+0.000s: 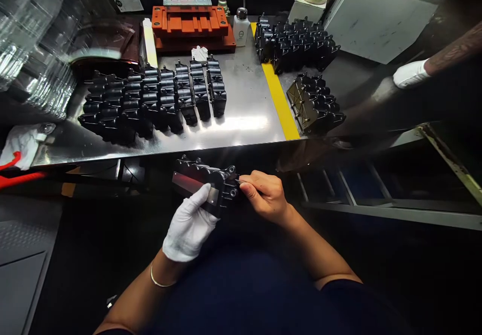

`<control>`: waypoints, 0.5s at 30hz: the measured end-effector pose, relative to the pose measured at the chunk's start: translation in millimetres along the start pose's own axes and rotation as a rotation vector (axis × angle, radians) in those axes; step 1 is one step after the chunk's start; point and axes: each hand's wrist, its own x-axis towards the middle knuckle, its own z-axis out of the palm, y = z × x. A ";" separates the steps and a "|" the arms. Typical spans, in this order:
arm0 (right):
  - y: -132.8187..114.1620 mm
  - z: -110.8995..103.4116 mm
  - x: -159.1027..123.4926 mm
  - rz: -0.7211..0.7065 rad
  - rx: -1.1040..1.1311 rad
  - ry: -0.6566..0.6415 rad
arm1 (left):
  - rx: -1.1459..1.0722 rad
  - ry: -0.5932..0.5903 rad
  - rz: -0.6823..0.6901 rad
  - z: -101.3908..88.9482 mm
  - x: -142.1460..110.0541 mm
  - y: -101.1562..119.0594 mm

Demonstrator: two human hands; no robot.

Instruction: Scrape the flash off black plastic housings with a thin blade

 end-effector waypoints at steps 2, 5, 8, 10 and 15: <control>1.4 -0.3 0.3 0.003 -0.004 -0.014 | 0.013 0.000 0.024 1.2 -1.2 -0.9; 5.5 -0.1 0.4 -0.005 -0.023 -0.026 | 0.080 -0.021 0.055 1.4 -2.7 -2.1; 11.5 3.0 -0.8 -0.032 -0.044 0.017 | 0.156 -0.051 0.092 0.2 -2.8 -3.3; 15.4 7.0 -2.1 -0.034 -0.050 0.056 | 0.186 -0.074 0.116 -0.3 -2.1 -3.6; 23.7 21.4 -4.3 0.068 0.001 0.122 | 0.216 -0.035 0.105 -0.4 2.0 0.2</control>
